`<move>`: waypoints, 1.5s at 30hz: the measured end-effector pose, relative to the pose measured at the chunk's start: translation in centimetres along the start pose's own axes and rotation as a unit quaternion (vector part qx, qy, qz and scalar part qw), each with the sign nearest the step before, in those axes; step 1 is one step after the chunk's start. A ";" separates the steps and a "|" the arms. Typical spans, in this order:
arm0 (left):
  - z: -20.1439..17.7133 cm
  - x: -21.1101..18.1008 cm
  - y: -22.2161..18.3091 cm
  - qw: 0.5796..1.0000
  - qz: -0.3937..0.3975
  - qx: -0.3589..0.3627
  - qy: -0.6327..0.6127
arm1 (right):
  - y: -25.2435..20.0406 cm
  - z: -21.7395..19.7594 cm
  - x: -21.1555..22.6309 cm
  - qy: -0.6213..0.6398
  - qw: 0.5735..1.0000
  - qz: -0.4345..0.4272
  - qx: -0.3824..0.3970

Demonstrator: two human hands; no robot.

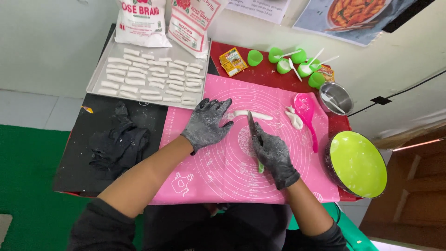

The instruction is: Rolling dough into a long cylinder and cutting it into small pieces to make tteok (rice cakes).

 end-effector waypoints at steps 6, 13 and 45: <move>0.2 0.0 0.1 0.998 -0.015 0.046 0.035 | 0.4 0.2 -0.1 0.080 0.997 -0.018 0.007; 1.4 -0.1 0.9 0.995 -0.009 0.075 0.063 | -0.3 -0.8 0.1 0.101 0.995 -0.024 -0.002; 4.5 -2.0 5.0 0.986 0.002 0.138 0.094 | 2.8 1.7 -7.1 0.289 0.953 -0.028 -0.090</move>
Point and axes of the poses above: each hand's wrist, its own y-axis towards the middle knuckle, its own z-axis out of the palm, x = y × z, the point moved 7 cm from there along y, towards the middle knuckle, and after that the axes turned 2 degrees about -z, right-handed, at the moved point
